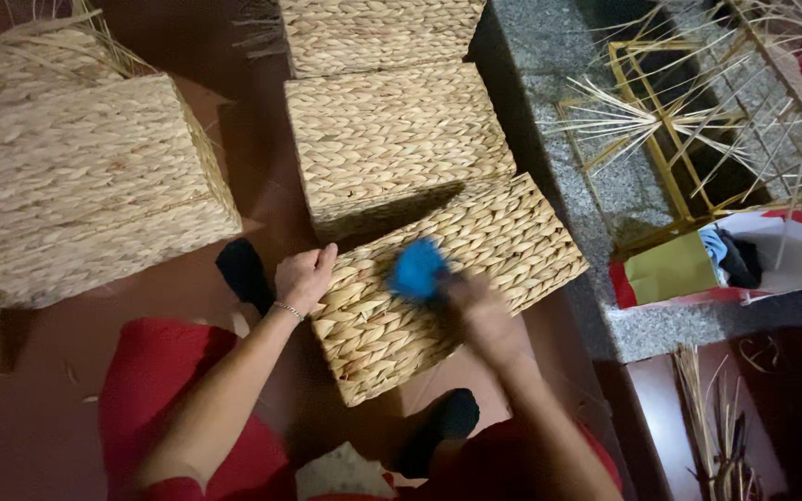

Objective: The person sits on the floor and wipes water hyacinth woven baskets one at a time with a blue cloth, turning each basket over to wipe its sides and top, then sets it aside and reaches for the next basket.

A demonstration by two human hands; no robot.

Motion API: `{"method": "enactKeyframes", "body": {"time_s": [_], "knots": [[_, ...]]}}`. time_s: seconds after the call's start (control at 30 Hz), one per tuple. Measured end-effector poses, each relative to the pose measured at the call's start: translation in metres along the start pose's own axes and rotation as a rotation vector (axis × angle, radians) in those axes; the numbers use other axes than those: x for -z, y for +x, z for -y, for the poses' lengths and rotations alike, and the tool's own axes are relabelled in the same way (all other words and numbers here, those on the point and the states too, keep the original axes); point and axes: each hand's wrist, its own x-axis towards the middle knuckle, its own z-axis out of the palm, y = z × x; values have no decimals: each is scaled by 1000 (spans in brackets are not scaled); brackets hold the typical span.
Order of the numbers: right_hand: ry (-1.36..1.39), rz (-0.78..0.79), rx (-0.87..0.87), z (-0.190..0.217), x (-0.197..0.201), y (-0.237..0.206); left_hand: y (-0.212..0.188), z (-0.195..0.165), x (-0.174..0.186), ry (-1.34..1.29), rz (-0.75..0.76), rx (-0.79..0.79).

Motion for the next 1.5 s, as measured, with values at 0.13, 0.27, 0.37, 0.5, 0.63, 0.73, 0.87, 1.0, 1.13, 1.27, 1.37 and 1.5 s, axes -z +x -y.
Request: {"method": "enactKeyframes", "body": {"time_s": [0.13, 0.27, 0.37, 0.5, 0.63, 0.73, 0.87, 1.0, 1.13, 1.27, 1.37, 1.5], "knots": [[-139, -291, -497, -113, -27, -12, 2, -1, -1, 10, -50, -6], [-215, -325, -733, -134, -40, -10, 4, -1, 0, 1, -71, 5], [-156, -122, -530, -81, -42, 5, 5, -1, -1, 9, -112, -8], [398, -72, -98, 59, -21, 6, 4, -1, -1, -8, -143, -73], [194, -121, 395, 128, -20, -22, 4, 0, 2, -49, -161, -141], [26, -108, 349, 81, -41, -5, 8, -1, 3, -57, -195, -154], [-188, -193, 0, -64, -60, 46, 17, -1, 2, -105, -237, -147], [-136, 101, -774, -162, -56, 32, 21, 1, 6, -91, -246, -143], [-200, -74, -907, -156, -62, 42, 23, 5, 13, -149, -229, -94], [-322, 63, -440, -75, -65, 76, 23, 7, 13, -232, -103, 30], [-195, 18, 149, 39, -57, 48, 18, 13, 4, -343, -15, 43], [347, -169, 511, 120, -27, -8, 10, 23, -9, -125, -95, -70]]}}
